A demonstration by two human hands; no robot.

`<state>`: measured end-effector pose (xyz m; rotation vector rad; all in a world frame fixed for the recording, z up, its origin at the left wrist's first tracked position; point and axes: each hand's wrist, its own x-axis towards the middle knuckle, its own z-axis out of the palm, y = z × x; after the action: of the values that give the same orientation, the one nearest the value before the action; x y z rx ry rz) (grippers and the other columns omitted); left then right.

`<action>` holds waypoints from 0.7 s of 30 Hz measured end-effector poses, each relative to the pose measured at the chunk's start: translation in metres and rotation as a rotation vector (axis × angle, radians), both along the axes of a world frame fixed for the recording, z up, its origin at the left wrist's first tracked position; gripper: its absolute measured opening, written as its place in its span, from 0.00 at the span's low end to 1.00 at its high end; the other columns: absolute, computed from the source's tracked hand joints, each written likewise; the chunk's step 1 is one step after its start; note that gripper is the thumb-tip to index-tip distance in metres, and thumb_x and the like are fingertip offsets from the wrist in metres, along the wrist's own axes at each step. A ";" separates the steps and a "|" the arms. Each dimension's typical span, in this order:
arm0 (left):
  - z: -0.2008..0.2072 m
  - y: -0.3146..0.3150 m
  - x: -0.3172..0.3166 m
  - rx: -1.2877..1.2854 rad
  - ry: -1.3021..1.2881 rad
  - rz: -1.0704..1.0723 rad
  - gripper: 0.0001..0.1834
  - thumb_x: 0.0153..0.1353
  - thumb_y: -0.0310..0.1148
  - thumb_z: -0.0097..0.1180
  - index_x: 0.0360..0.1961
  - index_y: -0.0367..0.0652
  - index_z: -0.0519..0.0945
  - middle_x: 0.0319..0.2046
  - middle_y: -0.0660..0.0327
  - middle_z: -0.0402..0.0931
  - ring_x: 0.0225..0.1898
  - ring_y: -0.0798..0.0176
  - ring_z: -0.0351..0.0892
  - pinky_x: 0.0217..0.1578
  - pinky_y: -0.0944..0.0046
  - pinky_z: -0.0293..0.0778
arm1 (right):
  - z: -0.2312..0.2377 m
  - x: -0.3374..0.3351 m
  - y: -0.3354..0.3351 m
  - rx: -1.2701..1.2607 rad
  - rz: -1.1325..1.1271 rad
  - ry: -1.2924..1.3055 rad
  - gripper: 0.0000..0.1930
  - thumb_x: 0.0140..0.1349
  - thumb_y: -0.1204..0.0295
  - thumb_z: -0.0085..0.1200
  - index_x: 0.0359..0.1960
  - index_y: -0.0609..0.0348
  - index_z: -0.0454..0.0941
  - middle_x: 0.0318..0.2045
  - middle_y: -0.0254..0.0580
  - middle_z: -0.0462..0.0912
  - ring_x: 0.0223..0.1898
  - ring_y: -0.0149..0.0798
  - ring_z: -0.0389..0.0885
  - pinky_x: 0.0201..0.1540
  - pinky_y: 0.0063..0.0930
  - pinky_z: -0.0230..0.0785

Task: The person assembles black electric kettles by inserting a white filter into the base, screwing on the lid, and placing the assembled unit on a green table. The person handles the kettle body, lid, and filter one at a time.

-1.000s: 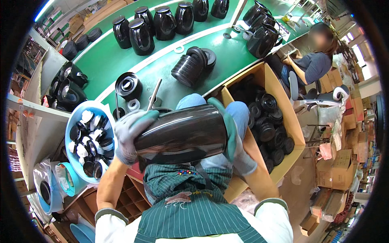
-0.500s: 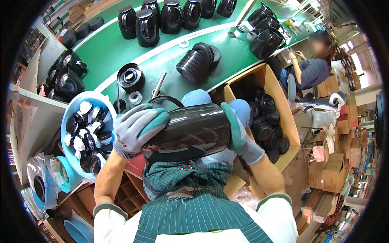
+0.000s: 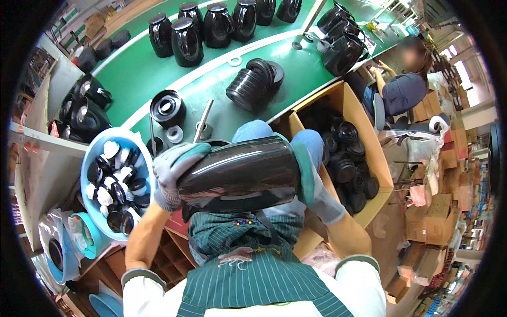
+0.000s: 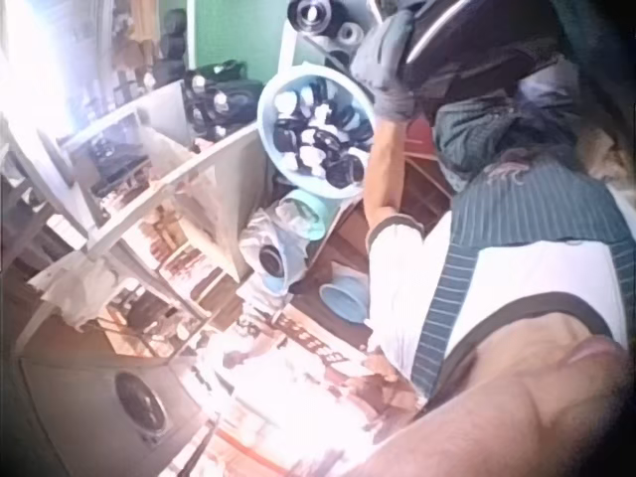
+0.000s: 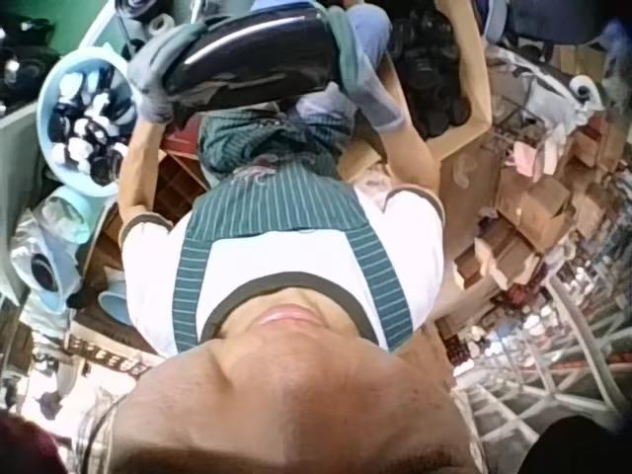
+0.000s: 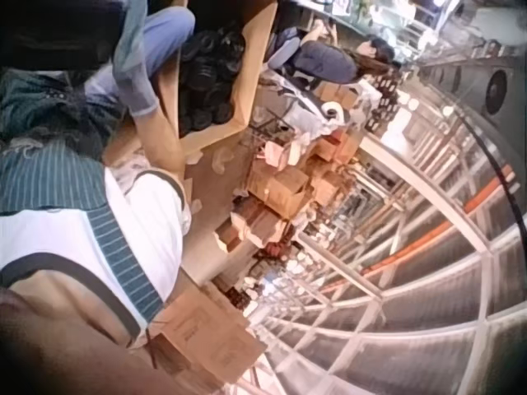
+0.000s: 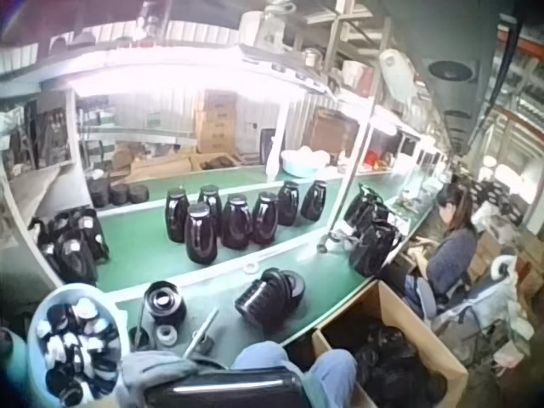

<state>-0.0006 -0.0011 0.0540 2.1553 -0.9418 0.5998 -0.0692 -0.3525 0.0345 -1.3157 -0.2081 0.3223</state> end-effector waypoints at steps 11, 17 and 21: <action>-0.038 -0.020 -0.004 -0.254 0.762 0.059 0.21 0.57 0.37 0.68 0.49 0.36 0.86 0.41 0.54 0.87 0.41 0.66 0.86 0.41 0.63 0.82 | 0.012 -0.011 0.036 0.114 -0.308 -0.379 0.47 0.73 0.40 0.48 0.80 0.63 0.49 0.79 0.56 0.52 0.78 0.52 0.57 0.79 0.45 0.47; -0.055 -0.070 -0.026 -0.238 0.383 0.043 0.24 0.51 0.25 0.69 0.52 0.37 0.83 0.43 0.49 0.85 0.45 0.55 0.88 0.46 0.59 0.83 | -0.081 -0.007 -0.053 0.386 -0.364 0.215 0.31 0.79 0.53 0.45 0.75 0.61 0.62 0.70 0.43 0.71 0.70 0.42 0.70 0.75 0.38 0.59; -0.093 -0.091 -0.054 0.037 0.388 -0.153 0.44 0.45 0.31 0.71 0.68 0.44 0.72 0.59 0.46 0.77 0.60 0.41 0.77 0.60 0.45 0.75 | -0.038 0.024 -0.080 0.219 -0.203 0.142 0.35 0.72 0.57 0.58 0.74 0.64 0.64 0.71 0.44 0.72 0.69 0.41 0.72 0.74 0.39 0.62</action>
<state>-0.0543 -0.0916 -0.0395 2.1043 -0.8936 0.0829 -0.0451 -0.4328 -0.0031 -1.0827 0.0108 0.2125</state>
